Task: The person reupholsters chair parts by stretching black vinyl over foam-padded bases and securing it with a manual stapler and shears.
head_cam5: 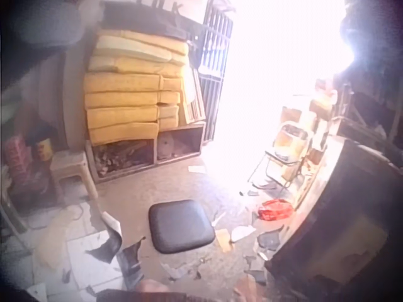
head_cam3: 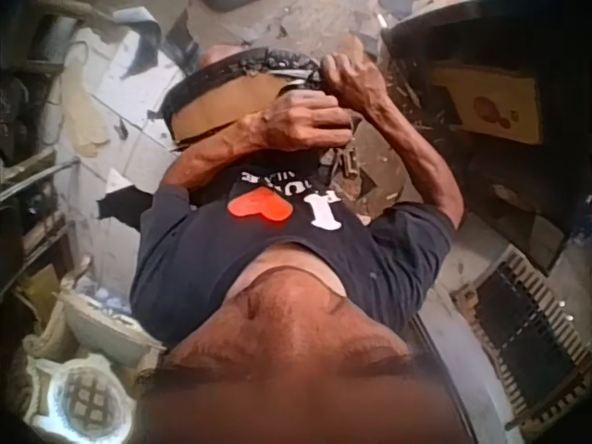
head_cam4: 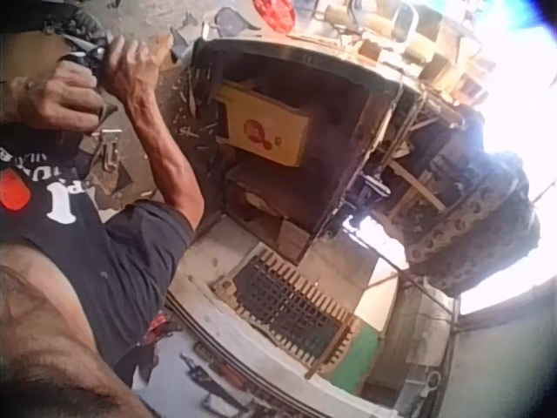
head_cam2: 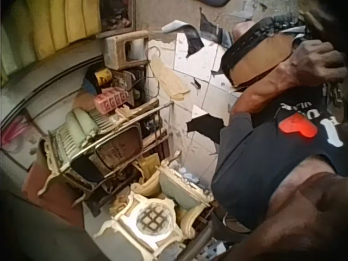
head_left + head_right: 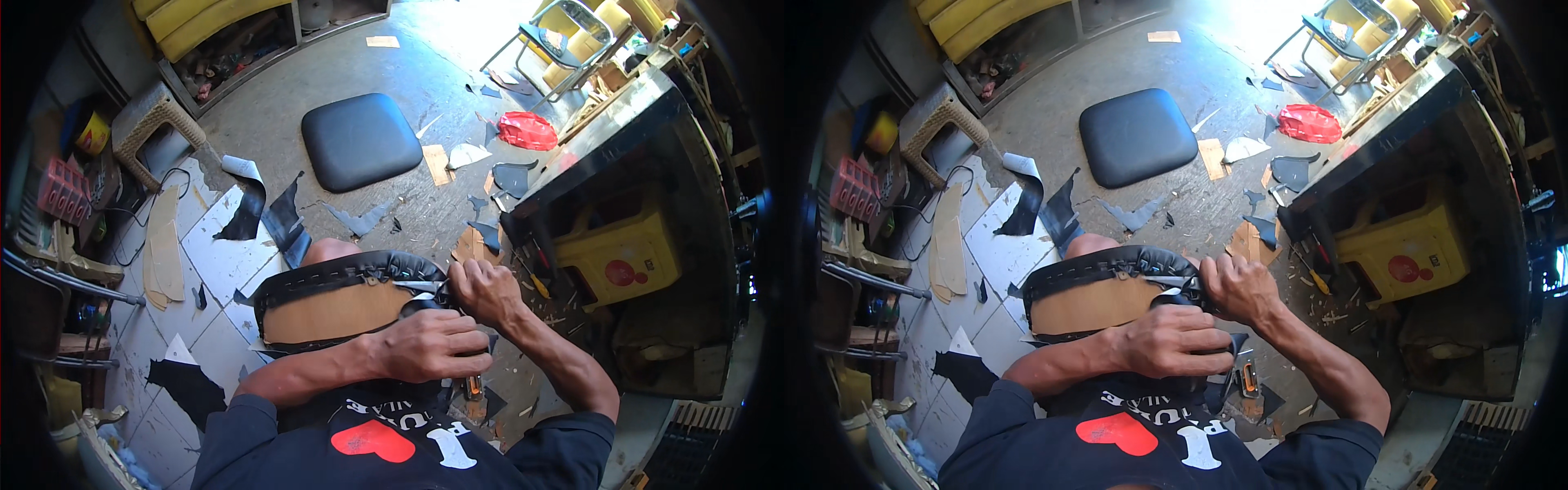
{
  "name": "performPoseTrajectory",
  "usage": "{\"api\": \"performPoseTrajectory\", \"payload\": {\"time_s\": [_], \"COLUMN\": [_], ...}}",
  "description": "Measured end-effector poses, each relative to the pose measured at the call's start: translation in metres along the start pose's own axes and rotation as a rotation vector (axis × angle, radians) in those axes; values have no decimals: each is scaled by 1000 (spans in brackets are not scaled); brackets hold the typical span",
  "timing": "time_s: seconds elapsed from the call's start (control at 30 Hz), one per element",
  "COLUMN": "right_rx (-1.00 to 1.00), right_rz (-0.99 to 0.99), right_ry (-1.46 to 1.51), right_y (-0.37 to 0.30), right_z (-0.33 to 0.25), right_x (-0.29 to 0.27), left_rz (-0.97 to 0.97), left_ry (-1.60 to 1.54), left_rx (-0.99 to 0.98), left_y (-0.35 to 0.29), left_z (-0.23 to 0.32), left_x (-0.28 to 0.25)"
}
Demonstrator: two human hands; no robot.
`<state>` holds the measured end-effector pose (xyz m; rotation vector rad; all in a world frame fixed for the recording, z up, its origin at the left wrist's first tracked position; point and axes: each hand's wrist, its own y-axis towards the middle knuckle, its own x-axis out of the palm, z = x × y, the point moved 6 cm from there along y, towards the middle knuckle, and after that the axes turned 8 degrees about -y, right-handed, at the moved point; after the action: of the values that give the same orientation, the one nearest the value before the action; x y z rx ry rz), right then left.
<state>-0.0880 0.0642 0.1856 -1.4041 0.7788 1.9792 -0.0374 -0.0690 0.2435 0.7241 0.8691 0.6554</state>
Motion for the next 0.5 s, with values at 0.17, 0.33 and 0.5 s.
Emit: {"api": "performPoseTrajectory", "payload": {"time_s": [0.17,0.33,0.5], "right_rx": [167,45,-138], "right_rz": [-88,-196,-230], "right_ry": [309,314,195], "right_y": [-26,-36,1], "right_z": [36,42,1], "right_x": [8,-30,-53], "left_rz": [357,573,408], "left_ry": [169,160,211], "left_rx": [-486,-632,-561], "left_y": [-20,-56,-21], "left_z": [-10,-28,-21], "left_x": [-96,-116,-101]}}
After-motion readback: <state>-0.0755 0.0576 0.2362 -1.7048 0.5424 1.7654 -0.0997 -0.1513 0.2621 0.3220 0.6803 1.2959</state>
